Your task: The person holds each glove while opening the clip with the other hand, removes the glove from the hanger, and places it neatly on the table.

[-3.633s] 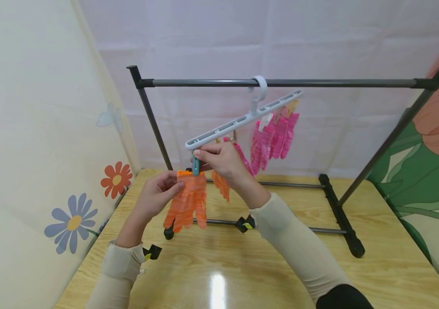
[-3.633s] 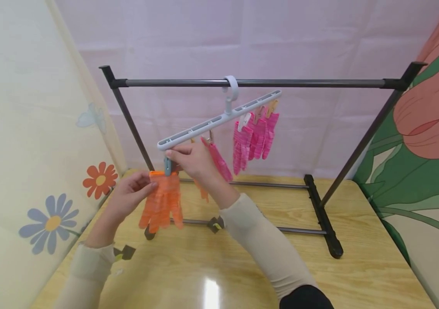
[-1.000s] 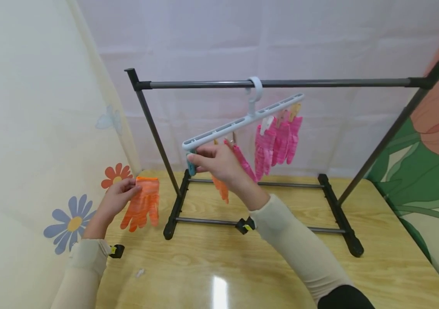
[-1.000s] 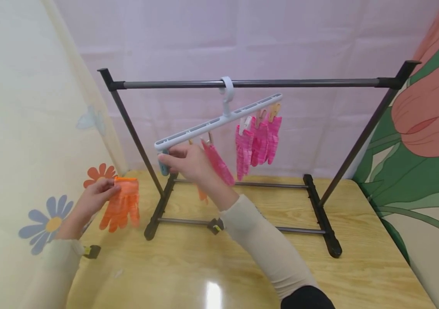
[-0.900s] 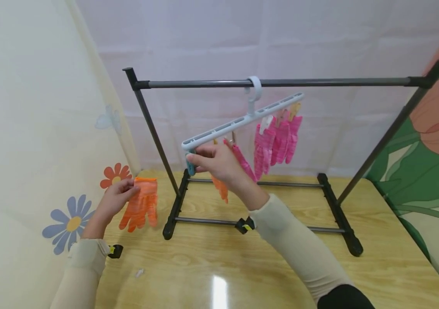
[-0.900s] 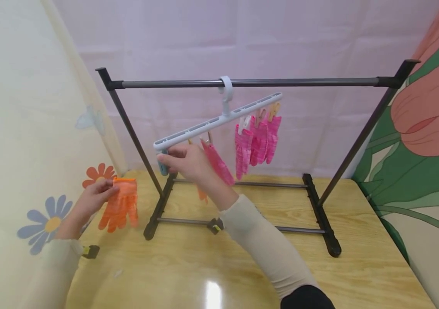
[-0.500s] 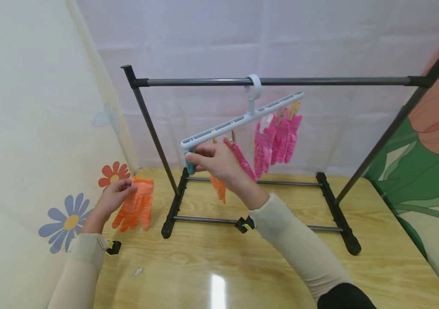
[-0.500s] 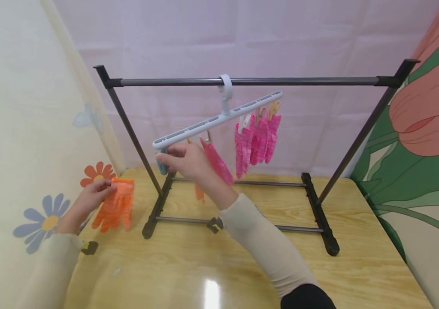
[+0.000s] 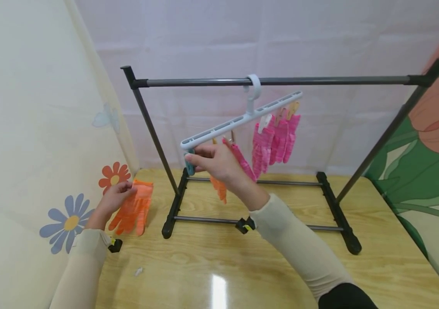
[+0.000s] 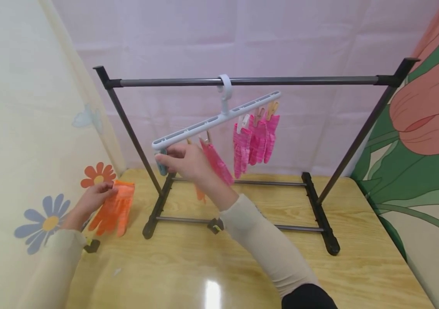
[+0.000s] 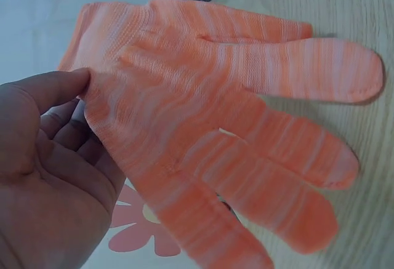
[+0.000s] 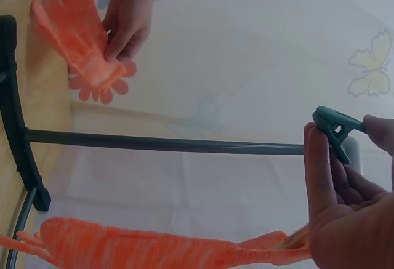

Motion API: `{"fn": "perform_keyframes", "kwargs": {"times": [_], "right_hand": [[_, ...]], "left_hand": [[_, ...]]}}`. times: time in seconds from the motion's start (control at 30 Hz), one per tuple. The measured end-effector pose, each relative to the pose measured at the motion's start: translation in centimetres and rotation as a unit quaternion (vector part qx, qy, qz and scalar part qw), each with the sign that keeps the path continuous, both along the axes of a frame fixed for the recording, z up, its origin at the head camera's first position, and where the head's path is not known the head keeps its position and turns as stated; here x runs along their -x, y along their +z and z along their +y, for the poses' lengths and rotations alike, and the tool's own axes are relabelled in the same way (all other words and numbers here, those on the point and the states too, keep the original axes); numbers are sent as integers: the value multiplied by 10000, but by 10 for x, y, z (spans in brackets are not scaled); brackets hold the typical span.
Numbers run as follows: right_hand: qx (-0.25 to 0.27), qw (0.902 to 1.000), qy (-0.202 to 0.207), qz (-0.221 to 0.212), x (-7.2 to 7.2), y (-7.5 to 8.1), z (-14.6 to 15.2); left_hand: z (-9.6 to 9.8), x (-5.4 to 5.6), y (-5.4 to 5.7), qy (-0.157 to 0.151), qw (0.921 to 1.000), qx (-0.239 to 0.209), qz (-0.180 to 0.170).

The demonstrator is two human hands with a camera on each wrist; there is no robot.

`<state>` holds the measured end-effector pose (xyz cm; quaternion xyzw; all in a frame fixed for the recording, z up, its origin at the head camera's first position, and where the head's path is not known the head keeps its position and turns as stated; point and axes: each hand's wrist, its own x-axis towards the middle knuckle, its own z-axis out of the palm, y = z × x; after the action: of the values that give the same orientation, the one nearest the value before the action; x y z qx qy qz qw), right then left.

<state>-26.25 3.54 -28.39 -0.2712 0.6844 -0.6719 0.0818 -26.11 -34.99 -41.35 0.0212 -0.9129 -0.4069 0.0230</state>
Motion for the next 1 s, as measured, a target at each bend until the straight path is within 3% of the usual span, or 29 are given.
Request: {"fn": "perform_keyframes", "kwargs": {"times": [0.23, 0.53, 0.8, 1.0], "right_hand": [[49, 10000, 53, 21, -1, 0, 1], [-10, 9999, 75, 129, -4, -1, 2], [97, 9998, 122, 114, -4, -1, 3], [53, 9998, 125, 130, -4, -2, 3]], "left_hand": [[-5, 4, -7, 160, 9989, 424, 87], [-11, 1, -14, 514, 9949, 861, -85], [-12, 1, -18, 641, 9944, 751, -374], [-11, 4, -21, 769, 9930, 849, -304]]}}
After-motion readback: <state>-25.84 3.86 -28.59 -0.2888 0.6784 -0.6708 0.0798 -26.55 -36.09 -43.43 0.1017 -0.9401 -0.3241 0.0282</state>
